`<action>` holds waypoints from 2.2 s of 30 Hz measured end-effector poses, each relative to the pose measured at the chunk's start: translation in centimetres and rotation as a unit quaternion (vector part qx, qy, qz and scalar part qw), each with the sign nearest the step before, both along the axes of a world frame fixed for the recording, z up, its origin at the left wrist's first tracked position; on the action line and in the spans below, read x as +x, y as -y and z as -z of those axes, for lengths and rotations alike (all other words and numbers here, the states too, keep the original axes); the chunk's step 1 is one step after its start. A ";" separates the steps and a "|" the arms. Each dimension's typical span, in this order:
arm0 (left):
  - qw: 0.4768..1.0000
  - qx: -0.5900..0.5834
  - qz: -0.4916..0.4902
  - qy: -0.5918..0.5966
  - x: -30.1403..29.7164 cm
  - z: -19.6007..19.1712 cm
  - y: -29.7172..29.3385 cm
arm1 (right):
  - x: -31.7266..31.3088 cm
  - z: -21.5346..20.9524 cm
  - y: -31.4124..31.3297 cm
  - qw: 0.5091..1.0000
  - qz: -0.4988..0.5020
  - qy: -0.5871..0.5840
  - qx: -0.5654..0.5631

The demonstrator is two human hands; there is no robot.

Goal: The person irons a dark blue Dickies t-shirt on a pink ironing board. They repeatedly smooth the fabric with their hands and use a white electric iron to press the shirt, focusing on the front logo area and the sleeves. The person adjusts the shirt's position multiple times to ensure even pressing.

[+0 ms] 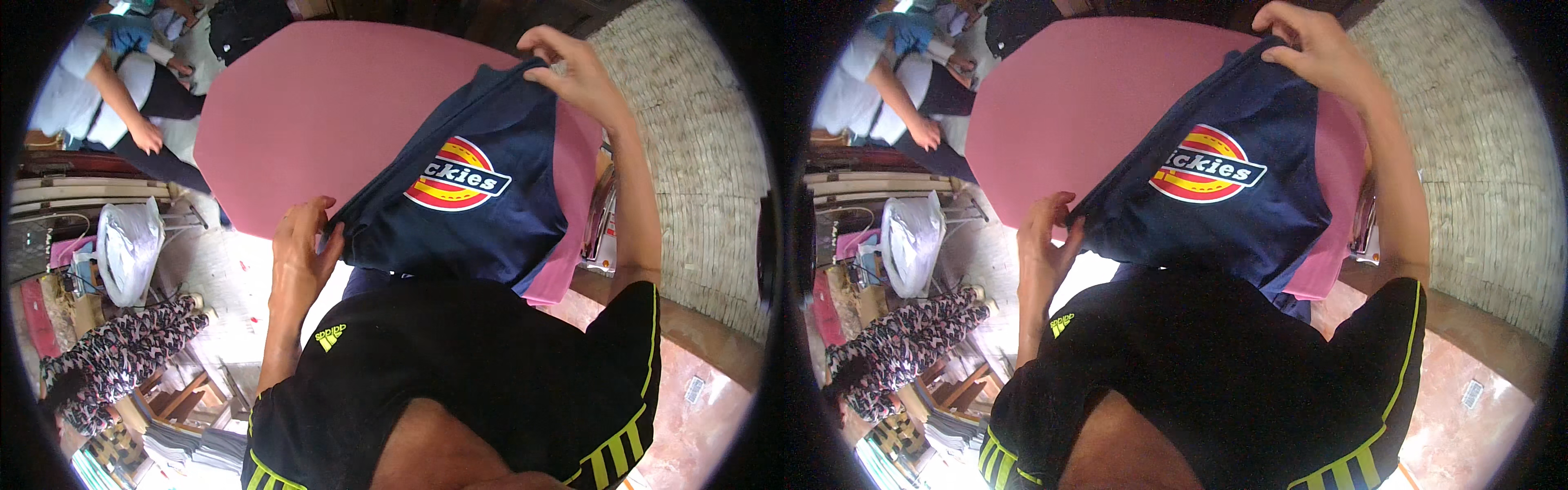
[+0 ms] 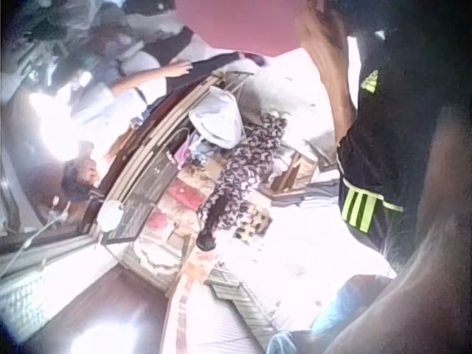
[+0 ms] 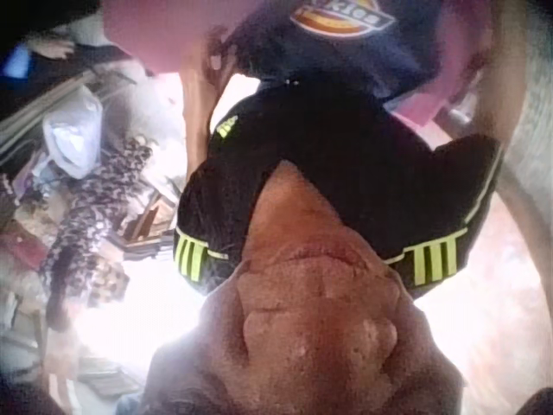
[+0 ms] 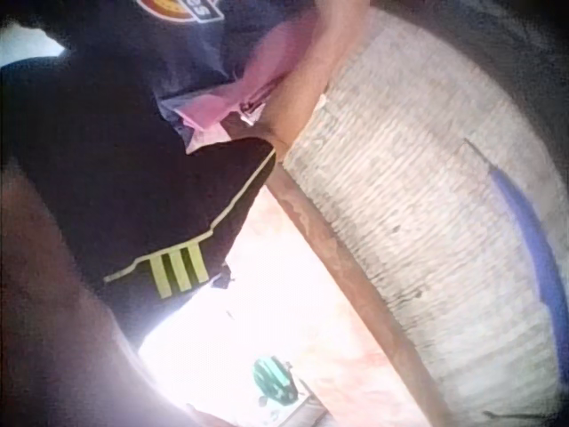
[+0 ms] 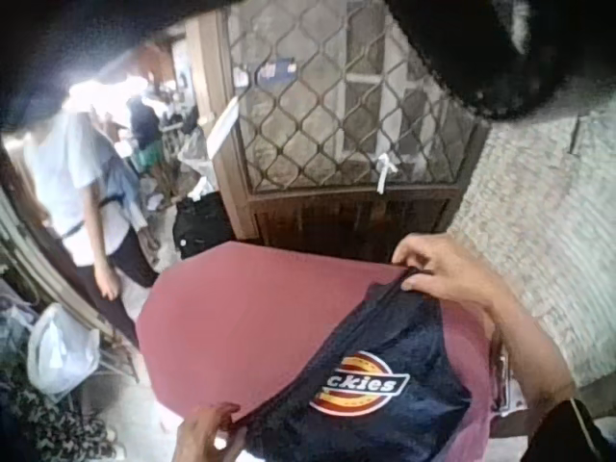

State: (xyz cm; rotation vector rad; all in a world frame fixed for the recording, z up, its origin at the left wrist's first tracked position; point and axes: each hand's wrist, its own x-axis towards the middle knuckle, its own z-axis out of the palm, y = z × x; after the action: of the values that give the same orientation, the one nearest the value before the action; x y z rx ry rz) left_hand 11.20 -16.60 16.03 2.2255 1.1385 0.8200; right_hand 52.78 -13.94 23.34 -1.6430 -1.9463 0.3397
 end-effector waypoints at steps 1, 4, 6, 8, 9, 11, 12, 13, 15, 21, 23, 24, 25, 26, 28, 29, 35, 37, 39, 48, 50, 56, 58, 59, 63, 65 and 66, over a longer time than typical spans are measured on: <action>1.000 0.011 0.008 -0.005 -0.2 0.2 0.0 | 0.1 -0.3 0.2 0.999 -0.001 0.029 0.018; 1.000 0.008 -0.004 -0.001 -0.1 -0.8 0.3 | -0.8 -2.9 1.8 0.993 -0.032 0.059 0.094; 0.999 0.024 0.005 0.042 0.0 -0.9 0.0 | -1.3 -3.3 1.3 0.989 -0.074 0.061 0.111; 0.998 0.021 0.040 0.050 0.2 0.2 -0.7 | -1.0 -2.8 0.9 0.991 -0.074 0.049 0.101; 0.997 0.009 0.048 0.052 0.6 0.9 -0.6 | -0.7 -1.7 0.4 0.994 -0.060 0.032 0.083; 0.997 -0.018 0.045 0.059 1.7 2.7 0.1 | -1.0 -1.1 -0.6 0.995 -0.055 0.017 0.077; 0.999 -0.007 0.015 0.052 1.8 3.9 0.2 | -1.2 -1.0 -1.0 0.994 -0.057 0.014 0.089; 0.999 0.000 -0.010 0.048 1.9 5.7 0.1 | -1.4 -0.8 -1.1 0.994 -0.055 0.015 0.098; 0.991 -0.059 -0.049 0.106 2.1 8.0 -0.8 | -1.4 -0.9 -1.2 0.991 -0.060 0.024 0.121; 0.926 -0.299 -0.023 0.230 2.8 11.0 -3.9 | -0.3 -0.2 -1.8 0.995 -0.045 0.038 0.084; 0.956 -0.205 -0.052 0.202 3.5 9.8 -3.7 | 0.6 0.2 -1.9 0.995 -0.045 0.057 0.075; 0.974 -0.133 -0.060 0.172 3.3 9.0 -3.6 | 1.0 0.3 -1.9 0.994 -0.044 0.067 0.071; 0.986 -0.060 -0.072 0.141 2.7 7.9 -3.2 | 0.9 -0.1 -1.5 0.991 -0.057 0.077 0.095; 0.990 0.015 -0.064 0.122 2.2 5.6 -2.1 | 0.6 -0.7 -0.5 0.987 -0.069 0.085 0.119; 0.987 0.101 -0.055 0.115 1.0 1.9 0.9 | 0.5 -1.4 0.6 0.985 -0.116 -0.014 0.124; 0.986 0.110 -0.055 0.117 0.4 1.2 1.8 | 0.3 -1.2 1.1 0.975 -0.149 -0.129 0.100; 0.987 0.032 -0.070 0.139 0.1 2.5 0.0 | 0.1 2.3 -1.4 0.974 -0.040 -0.218 0.053; 0.985 0.021 -0.079 0.152 -0.1 2.4 -0.6 | -0.6 1.4 -3.0 0.951 -0.040 -0.287 0.102; 0.984 -0.019 -0.088 0.153 -0.2 3.4 -2.2 | 1.0 3.8 -6.5 0.975 -0.016 -0.200 0.095; 0.971 -0.075 -0.152 0.170 -0.7 9.5 -7.7 | -4.2 12.4 -20.9 0.993 -0.069 -0.077 0.058; 0.976 -0.071 -0.138 0.151 -0.6 9.8 -8.4 | -5.9 14.8 -22.8 0.996 -0.068 -0.048 0.045; 0.972 -0.157 -0.156 0.078 -2.1 10.1 -7.9 | -7.4 17.8 -25.2 0.997 -0.073 0.018 0.030; 0.973 -0.147 -0.157 0.086 -2.1 10.4 -7.8 | -7.3 18.0 -25.9 0.995 -0.092 -0.013 0.031; 0.975 -0.129 -0.156 0.087 -2.1 10.6 -7.8 | -7.5 18.1 -25.9 0.996 -0.082 0.011 0.042; 0.980 -0.123 -0.148 0.039 -1.8 10.5 -8.2 | -7.6 19.2 -26.2 0.991 -0.062 0.072 0.089; 0.981 -0.124 -0.146 0.022 -2.1 10.8 -8.5 | -7.6 19.1 -26.2 0.990 -0.056 0.084 0.095; 0.982 -0.124 -0.144 0.015 -2.2 11.1 -8.6 | -7.4 19.6 -26.6 0.988 -0.065 0.079 0.113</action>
State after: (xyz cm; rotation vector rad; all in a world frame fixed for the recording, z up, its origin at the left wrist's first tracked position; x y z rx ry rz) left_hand 8.97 -7.95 4.89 1.8661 1.4843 0.7731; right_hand 45.38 12.62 3.74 -1.4376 -2.1279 0.0349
